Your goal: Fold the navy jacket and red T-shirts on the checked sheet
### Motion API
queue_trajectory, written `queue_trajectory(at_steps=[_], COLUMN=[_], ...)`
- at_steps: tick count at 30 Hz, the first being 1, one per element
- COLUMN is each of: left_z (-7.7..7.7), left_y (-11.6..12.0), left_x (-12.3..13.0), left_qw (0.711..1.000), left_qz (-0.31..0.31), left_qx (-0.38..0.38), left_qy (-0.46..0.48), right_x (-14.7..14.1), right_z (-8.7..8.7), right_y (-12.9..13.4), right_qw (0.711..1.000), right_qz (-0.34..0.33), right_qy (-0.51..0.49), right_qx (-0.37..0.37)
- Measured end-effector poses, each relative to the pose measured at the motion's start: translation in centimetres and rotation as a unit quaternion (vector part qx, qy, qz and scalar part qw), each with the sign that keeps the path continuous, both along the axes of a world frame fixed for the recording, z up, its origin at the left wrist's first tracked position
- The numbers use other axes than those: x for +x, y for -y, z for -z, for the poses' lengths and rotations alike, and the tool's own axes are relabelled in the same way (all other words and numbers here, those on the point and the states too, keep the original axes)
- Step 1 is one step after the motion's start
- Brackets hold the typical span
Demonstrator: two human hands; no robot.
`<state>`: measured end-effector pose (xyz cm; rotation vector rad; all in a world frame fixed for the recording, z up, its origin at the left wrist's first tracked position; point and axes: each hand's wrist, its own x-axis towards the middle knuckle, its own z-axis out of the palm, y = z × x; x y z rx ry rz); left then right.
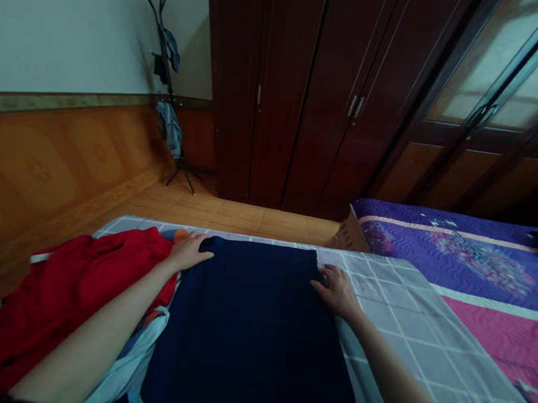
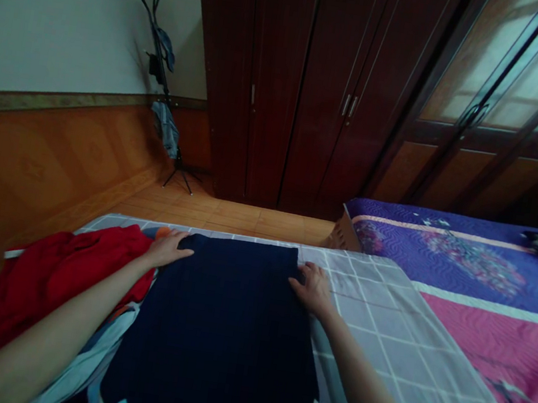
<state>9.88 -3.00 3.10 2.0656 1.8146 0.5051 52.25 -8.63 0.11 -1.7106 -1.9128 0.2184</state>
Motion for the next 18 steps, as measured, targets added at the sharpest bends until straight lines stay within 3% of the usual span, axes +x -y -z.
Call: queue_trajectory(at_steps=[4, 8, 13, 18], left_z=[1.5, 1.8, 1.7, 0.8], left_y=[-0.3, -1.1, -1.4, -0.7], left_x=[-0.3, -0.9, -1.3, -1.1], left_qw=[1.000, 0.996, 0.979, 0.956], left_qz=[-0.017, -0.025, 0.001, 0.017], left_qx=[0.004, -0.010, -0.034, -0.082], left_qy=[0.021, 0.081, 0.202, 0.281], right_x=[-1.1, -1.7, -1.5, -1.4], right_z=[0.4, 0.2, -0.5, -0.9], right_y=[-2.7, -4.6, -4.7, -4.3], right_qw=[0.999, 0.996, 0.979, 0.941], right_qz=[0.015, 0.024, 0.033, 0.033], right_qy=[-0.031, -0.085, -0.201, -0.333], right_qx=[0.004, 0.000, -0.024, -0.048])
